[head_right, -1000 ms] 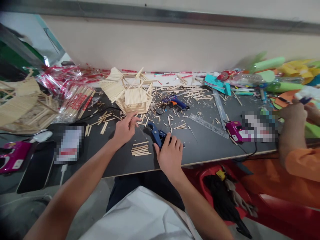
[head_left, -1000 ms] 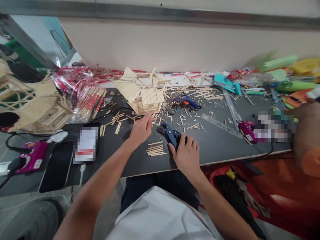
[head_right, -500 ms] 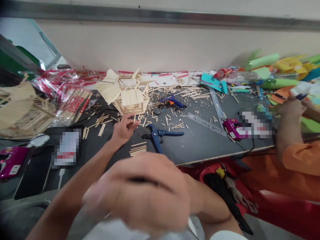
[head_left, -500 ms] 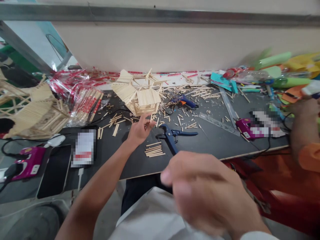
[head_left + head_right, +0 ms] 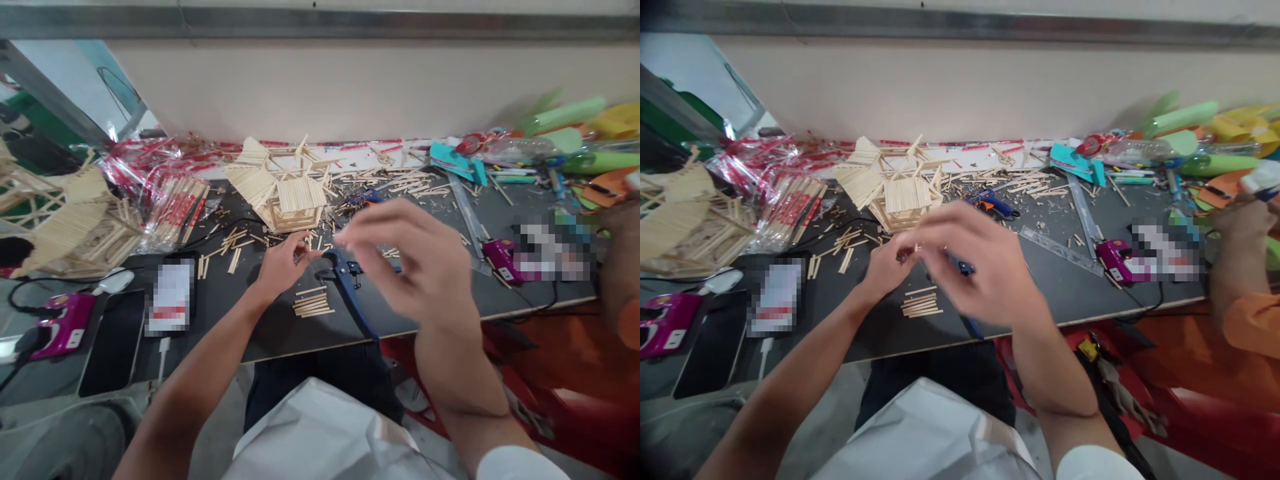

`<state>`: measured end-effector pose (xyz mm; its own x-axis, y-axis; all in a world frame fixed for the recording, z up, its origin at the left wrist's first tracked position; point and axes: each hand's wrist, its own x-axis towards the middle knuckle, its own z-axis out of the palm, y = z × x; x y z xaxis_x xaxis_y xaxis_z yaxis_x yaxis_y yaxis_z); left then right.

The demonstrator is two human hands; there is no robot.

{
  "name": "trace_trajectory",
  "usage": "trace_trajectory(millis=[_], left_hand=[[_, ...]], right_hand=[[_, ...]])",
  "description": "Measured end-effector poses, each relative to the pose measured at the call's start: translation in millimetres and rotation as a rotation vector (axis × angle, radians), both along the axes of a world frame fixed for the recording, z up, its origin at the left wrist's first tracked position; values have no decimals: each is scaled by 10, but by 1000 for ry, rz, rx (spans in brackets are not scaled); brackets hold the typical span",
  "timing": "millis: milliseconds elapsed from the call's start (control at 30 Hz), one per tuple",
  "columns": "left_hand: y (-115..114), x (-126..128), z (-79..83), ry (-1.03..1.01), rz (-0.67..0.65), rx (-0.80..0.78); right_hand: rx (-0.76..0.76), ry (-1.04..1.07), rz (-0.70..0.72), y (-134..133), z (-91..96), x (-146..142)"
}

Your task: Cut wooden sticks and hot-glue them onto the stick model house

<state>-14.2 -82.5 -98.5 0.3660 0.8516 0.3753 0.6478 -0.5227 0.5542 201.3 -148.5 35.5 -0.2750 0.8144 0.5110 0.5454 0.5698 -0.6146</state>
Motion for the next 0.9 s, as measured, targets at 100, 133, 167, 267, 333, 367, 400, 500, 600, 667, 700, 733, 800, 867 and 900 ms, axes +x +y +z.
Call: trace_trajectory(millis=[100, 133, 167, 267, 333, 367, 400, 500, 600, 667, 700, 733, 800, 867, 900], left_hand=[[-4, 3, -21, -17, 10, 40], [-1, 1, -31, -20, -6, 43], [2, -2, -40, -23, -23, 38], [12, -10, -54, -53, -32, -28], [12, -10, -53, -85, -14, -97], [9, -9, -50, -104, -6, -124], [4, -8, -45, -119, 0, -144], [-15, -1, -17, -102, 12, -140], [-22, 17, 27, -32, 2, -57], [-15, 44, 57, 8, -14, 23], [-10, 61, 74, 26, -27, 68], [-6, 79, 95, 46, -47, 119], [-4, 109, 163, 95, -111, 244], [-7, 122, 279, 159, -178, 377], [-6, 119, 358, 188, -198, 443]], right_hand=[[-67, -177, -195, 697, -185, 176], [-134, -264, -303, 912, -317, 265], [-235, -384, -435, 1100, -456, 353], [-519, -640, -644, 1465, -788, 531], [-575, -700, -656, 1566, -892, 573], [-572, -709, -669, 1592, -916, 583], [-566, -713, -690, 1612, -930, 593], [-586, -741, -643, 1679, -945, 643], [-630, -760, -479, 1771, -916, 707], [-644, -765, -450, 1827, -839, 741], [-651, -773, -450, 1848, -781, 756], [-658, -782, -450, 1863, -712, 773], [-673, -783, -458, 1869, -554, 814], [-672, -728, -487, 1842, -399, 866], [-661, -679, -509, 1819, -332, 890]])
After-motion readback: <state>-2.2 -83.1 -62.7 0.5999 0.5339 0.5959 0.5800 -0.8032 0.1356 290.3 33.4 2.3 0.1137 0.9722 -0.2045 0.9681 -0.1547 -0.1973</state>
